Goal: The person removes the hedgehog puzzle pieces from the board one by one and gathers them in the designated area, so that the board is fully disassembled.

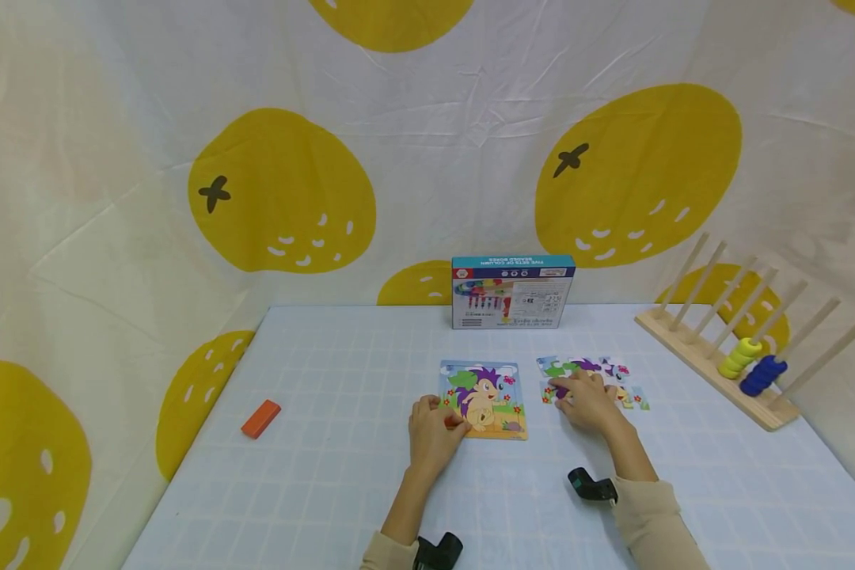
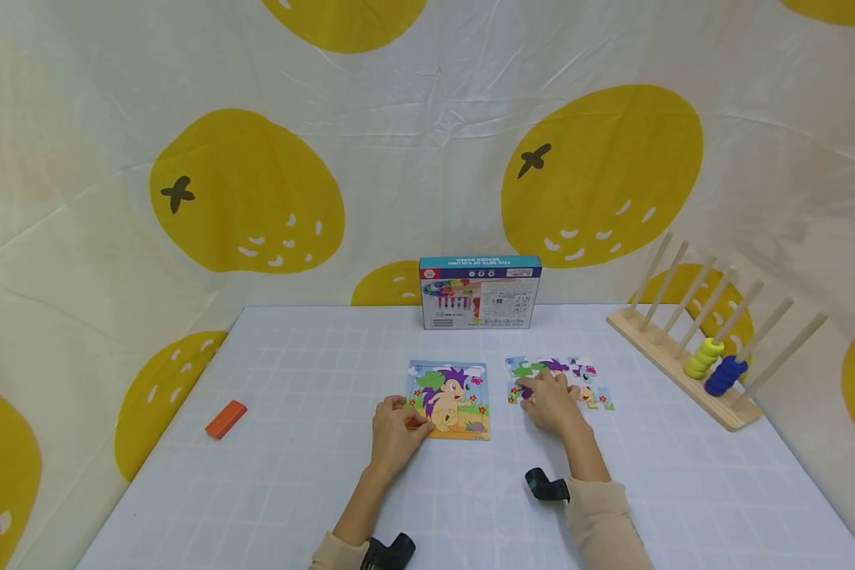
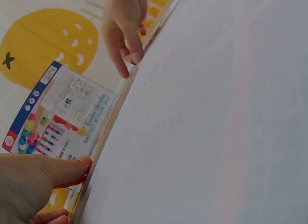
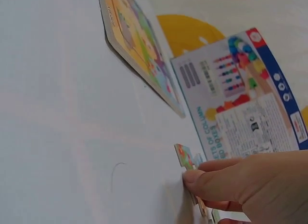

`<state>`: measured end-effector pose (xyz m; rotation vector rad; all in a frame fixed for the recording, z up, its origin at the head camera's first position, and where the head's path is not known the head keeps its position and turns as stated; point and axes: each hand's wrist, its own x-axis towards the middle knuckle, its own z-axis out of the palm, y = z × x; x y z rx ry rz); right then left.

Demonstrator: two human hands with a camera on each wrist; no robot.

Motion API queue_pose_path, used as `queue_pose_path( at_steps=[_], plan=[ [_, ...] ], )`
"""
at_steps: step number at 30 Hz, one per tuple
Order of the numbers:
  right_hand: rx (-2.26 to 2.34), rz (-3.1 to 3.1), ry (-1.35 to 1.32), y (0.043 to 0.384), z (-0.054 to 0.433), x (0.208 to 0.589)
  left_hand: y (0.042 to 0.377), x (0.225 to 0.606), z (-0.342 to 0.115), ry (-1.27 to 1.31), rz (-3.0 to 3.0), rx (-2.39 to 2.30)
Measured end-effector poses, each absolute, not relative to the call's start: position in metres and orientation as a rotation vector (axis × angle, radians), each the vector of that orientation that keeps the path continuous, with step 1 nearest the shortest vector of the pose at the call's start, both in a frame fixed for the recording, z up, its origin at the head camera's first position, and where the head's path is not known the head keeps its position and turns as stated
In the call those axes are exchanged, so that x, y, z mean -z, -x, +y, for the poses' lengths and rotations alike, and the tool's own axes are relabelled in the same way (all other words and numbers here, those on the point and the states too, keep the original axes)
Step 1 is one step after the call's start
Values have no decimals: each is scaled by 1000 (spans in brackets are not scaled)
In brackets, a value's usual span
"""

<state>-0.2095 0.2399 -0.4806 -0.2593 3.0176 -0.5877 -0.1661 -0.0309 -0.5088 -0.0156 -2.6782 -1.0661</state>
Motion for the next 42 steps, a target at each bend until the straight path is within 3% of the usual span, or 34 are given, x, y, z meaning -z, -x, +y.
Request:
queue_pose_path(
  at_steps=[6, 14, 20, 42],
  plan=[
    [720, 3125, 280, 202, 231, 485, 166, 509, -29, 13, -2680, 1064],
    [1088, 3036, 593, 192, 190, 493, 165, 509, -30, 41, -2692, 1003],
    [962, 3053, 725, 186, 157, 501, 165, 510, -30, 90, -2693, 930],
    [934, 2932, 594, 183, 165, 483, 166, 510, -31, 471, -2705, 815]
  ],
)
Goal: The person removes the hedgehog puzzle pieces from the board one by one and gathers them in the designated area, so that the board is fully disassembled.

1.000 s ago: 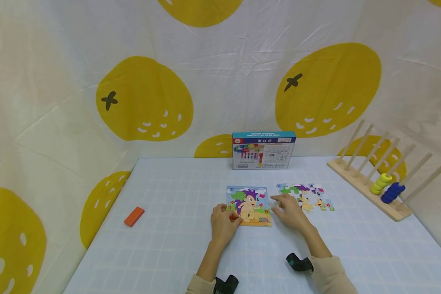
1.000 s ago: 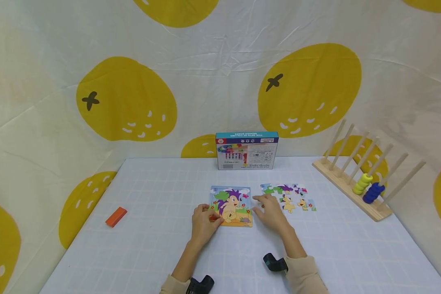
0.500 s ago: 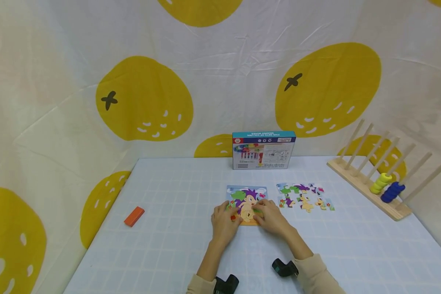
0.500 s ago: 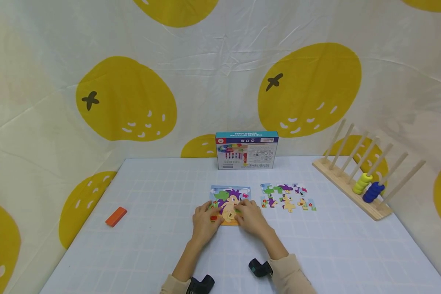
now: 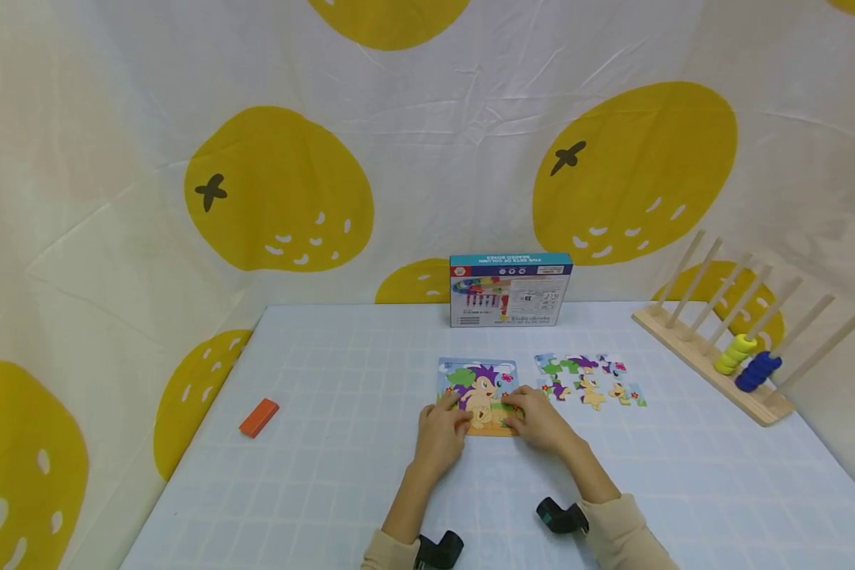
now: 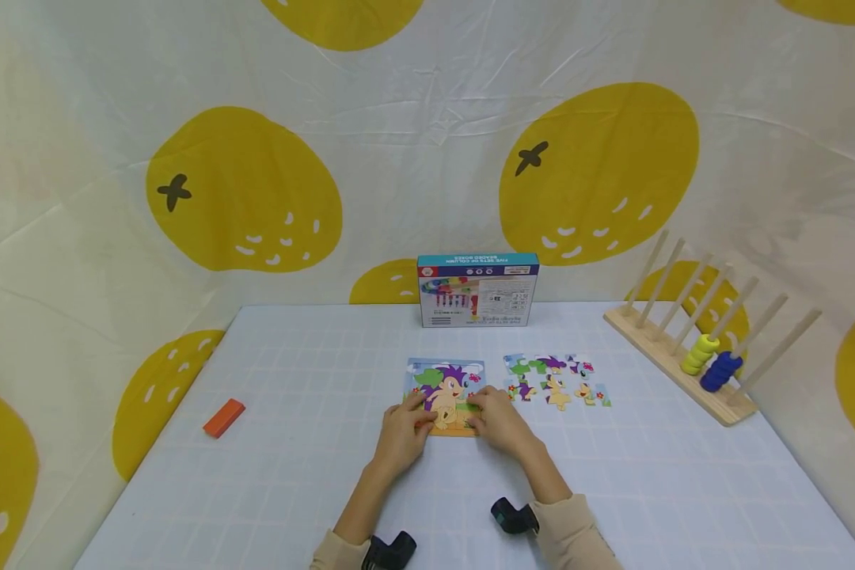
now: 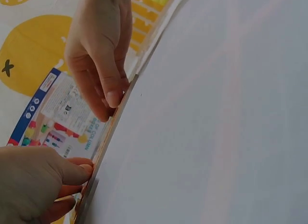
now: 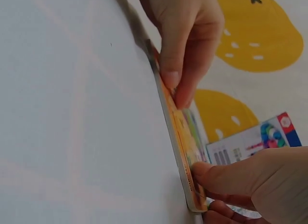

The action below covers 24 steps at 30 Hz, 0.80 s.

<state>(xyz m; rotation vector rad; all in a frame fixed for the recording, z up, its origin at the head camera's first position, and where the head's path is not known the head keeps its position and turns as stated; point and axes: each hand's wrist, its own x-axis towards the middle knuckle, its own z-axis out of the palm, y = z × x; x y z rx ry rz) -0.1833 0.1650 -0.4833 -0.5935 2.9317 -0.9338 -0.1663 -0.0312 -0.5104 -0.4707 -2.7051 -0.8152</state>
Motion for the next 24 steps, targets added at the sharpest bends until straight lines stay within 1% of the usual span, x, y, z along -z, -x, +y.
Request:
queue_pose_path(
  at_steps=[10, 17, 24],
  plan=[
    [1007, 2843, 582, 187, 173, 487, 166, 510, -25, 456, -2702, 765],
    [972, 2833, 525, 192, 170, 482, 167, 511, -19, 391, -2711, 658],
    [987, 2746, 509, 197, 169, 481, 165, 511, -18, 391, -2794, 590]
  ],
)
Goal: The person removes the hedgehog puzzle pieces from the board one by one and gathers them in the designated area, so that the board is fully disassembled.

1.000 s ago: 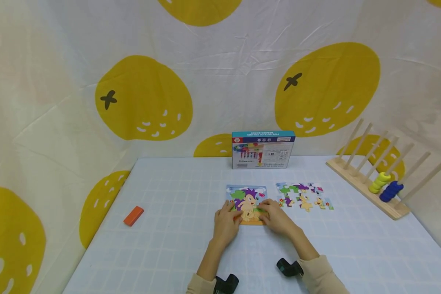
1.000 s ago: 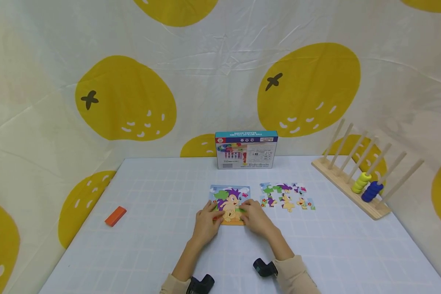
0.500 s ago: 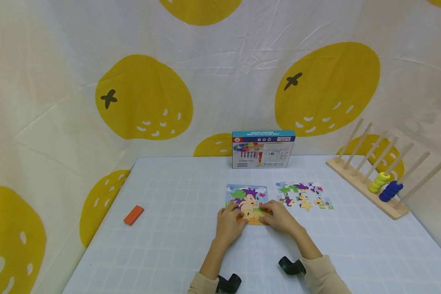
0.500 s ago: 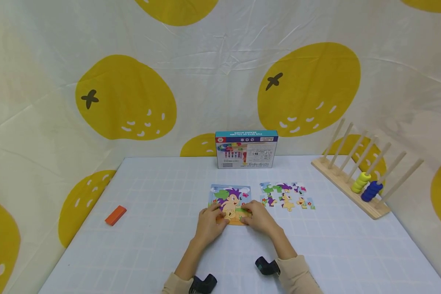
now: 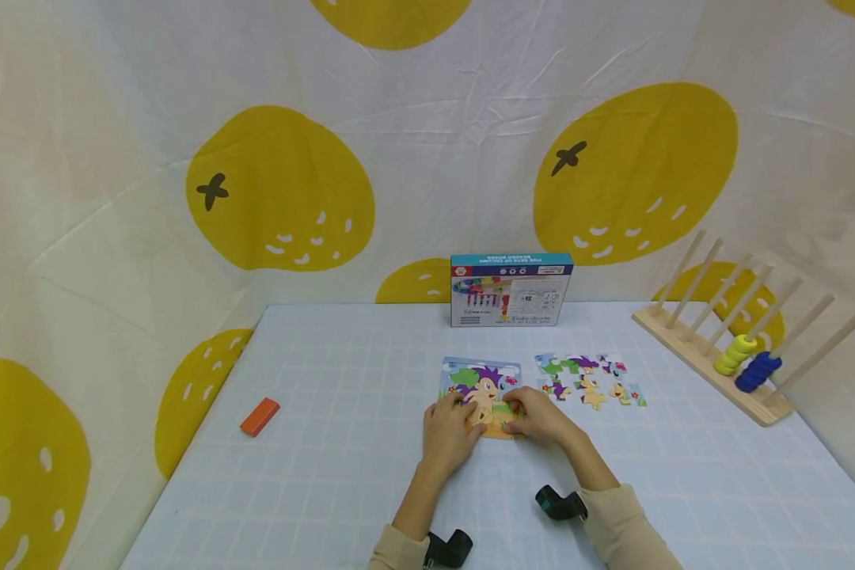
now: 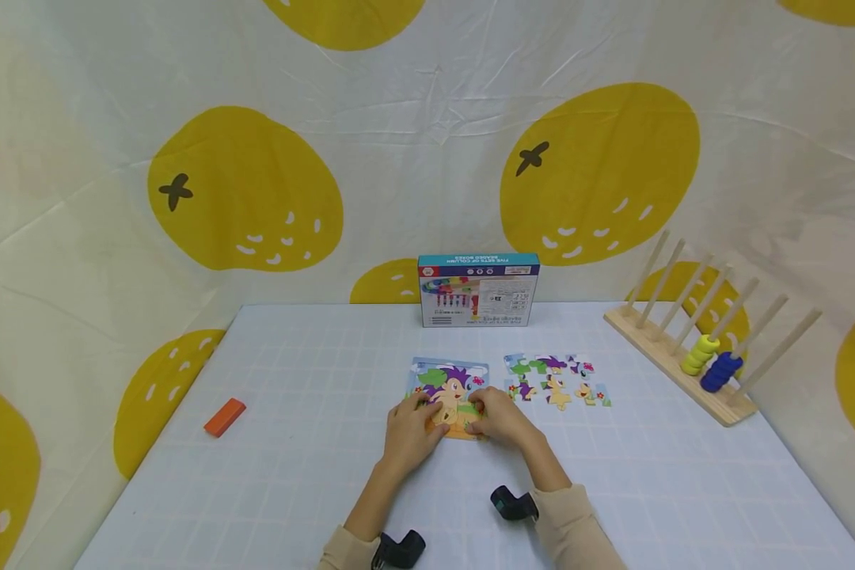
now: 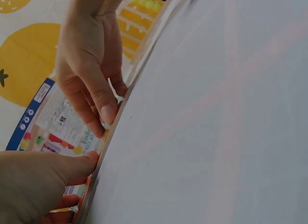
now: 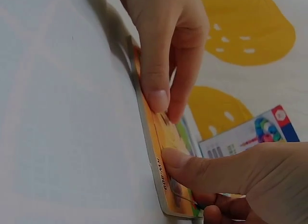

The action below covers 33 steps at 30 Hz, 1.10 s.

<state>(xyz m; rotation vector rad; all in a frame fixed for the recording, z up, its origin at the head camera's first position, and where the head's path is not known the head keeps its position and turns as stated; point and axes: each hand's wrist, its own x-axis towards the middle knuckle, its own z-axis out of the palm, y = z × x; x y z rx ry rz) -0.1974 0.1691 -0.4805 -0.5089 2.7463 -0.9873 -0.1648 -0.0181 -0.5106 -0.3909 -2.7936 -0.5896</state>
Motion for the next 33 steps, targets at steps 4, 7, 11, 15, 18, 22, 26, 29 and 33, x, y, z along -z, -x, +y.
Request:
queue_pose_path(
  at_steps=[4, 7, 11, 15, 18, 22, 26, 29, 33],
  plan=[
    [1009, 2707, 461, 199, 170, 480, 165, 511, -18, 389, -2812, 609],
    [1030, 2689, 453, 200, 170, 479, 165, 511, -18, 394, -2813, 618],
    [1078, 2674, 464, 199, 172, 480, 164, 510, -18, 399, -2806, 618],
    [1156, 2659, 449, 196, 175, 483, 164, 508, -18, 393, -2807, 601],
    [1235, 2645, 500, 194, 179, 486, 164, 508, -17, 376, -2815, 580],
    [1354, 2608, 598, 191, 183, 490, 163, 506, -16, 345, -2831, 542],
    [1489, 2596, 565, 191, 189, 489, 164, 507, -15, 313, -2826, 517],
    [1585, 2579, 479, 189, 198, 488, 164, 508, -14, 292, -2820, 511],
    [1708, 2537, 369, 185, 216, 485, 164, 508, -16, 299, -2811, 528]
  ],
)
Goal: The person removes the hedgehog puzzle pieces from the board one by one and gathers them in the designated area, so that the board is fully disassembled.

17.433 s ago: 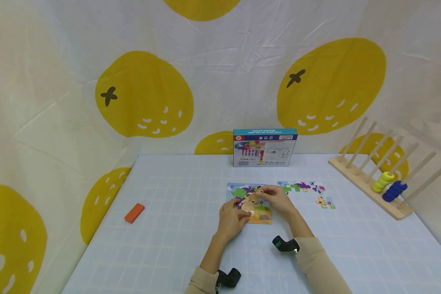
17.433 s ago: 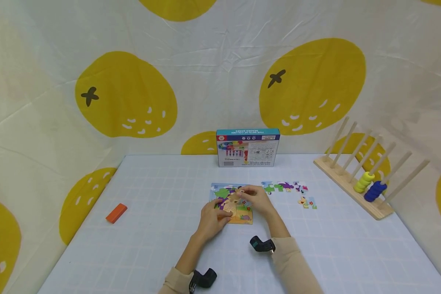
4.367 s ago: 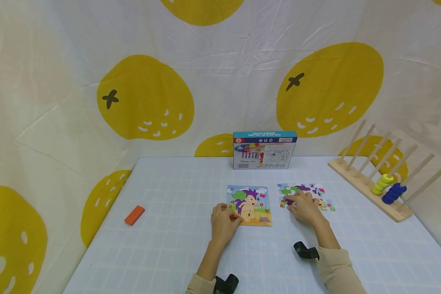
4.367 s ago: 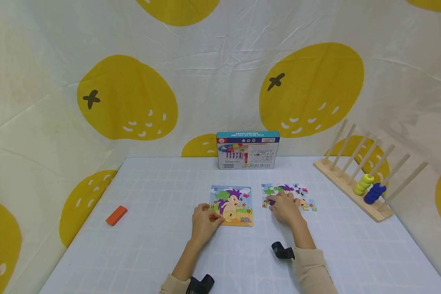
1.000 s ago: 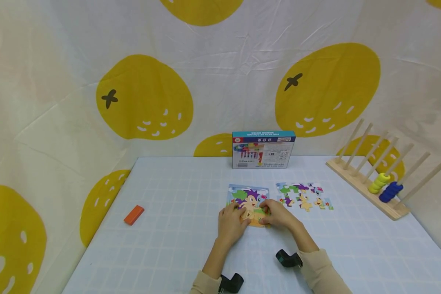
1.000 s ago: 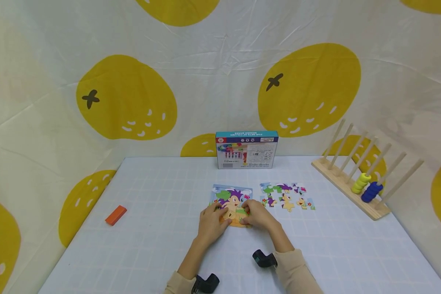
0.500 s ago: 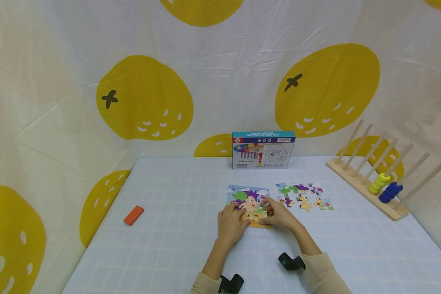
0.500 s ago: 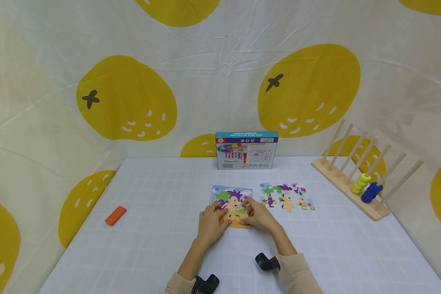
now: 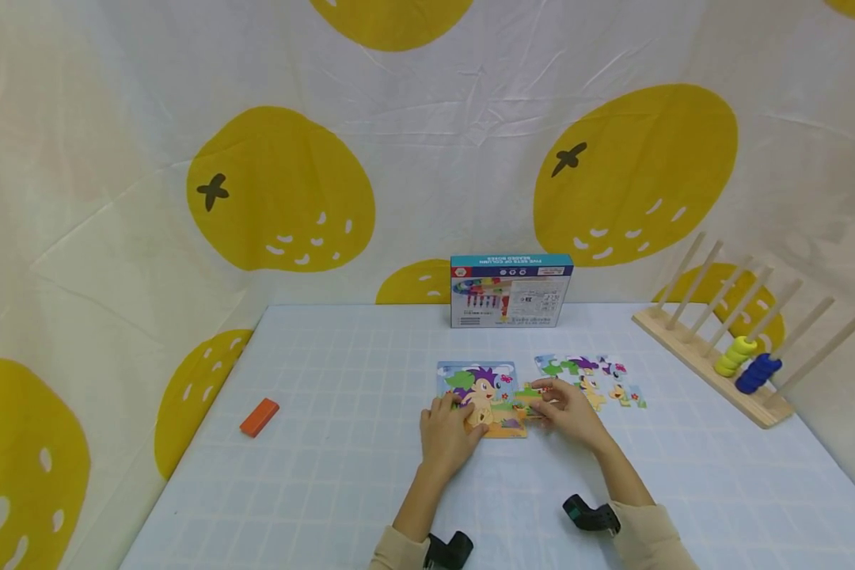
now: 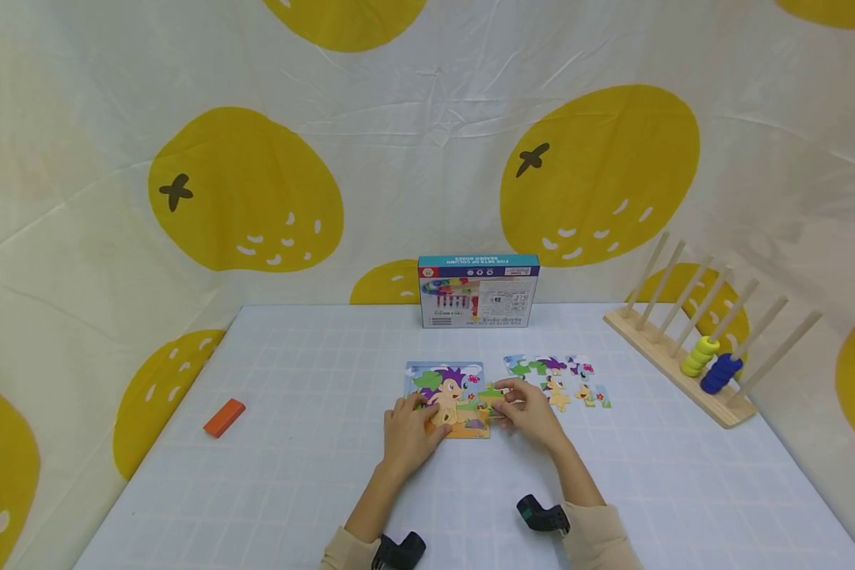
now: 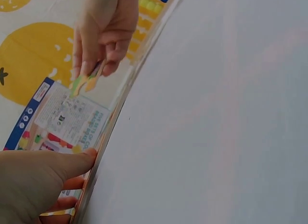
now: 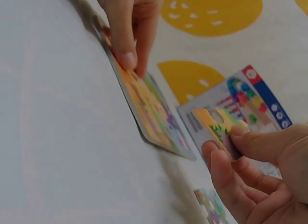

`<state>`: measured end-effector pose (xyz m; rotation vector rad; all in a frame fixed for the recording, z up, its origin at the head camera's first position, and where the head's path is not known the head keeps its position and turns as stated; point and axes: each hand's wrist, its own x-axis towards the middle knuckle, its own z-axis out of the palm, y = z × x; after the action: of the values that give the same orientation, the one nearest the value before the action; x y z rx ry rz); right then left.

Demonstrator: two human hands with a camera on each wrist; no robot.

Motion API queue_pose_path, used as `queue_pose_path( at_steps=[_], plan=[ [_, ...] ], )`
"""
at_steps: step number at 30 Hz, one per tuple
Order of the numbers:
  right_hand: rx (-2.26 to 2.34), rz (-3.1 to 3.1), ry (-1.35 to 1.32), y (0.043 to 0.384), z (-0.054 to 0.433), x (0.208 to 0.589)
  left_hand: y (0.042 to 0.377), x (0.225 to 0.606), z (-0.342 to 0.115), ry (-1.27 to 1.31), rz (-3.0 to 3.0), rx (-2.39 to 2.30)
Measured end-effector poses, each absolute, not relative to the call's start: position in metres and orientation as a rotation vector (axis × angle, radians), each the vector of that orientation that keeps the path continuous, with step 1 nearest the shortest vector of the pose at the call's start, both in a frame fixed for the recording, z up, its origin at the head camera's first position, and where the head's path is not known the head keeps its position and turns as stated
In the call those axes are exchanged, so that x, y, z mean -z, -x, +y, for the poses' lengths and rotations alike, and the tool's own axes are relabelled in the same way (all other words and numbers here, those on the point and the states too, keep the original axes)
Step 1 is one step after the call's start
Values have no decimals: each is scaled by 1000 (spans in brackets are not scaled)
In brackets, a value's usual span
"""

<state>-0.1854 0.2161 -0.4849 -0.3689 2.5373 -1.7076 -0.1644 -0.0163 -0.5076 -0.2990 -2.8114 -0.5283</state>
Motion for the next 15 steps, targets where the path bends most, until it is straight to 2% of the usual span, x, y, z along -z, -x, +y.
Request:
queue_pose_path(
  at_steps=[9, 15],
  plan=[
    [1770, 2679, 150, 168, 280, 480, 166, 507, -30, 420, -2815, 663],
    [1634, 2797, -66, 151, 327, 485, 167, 509, -33, 477, -2834, 678]
  ],
)
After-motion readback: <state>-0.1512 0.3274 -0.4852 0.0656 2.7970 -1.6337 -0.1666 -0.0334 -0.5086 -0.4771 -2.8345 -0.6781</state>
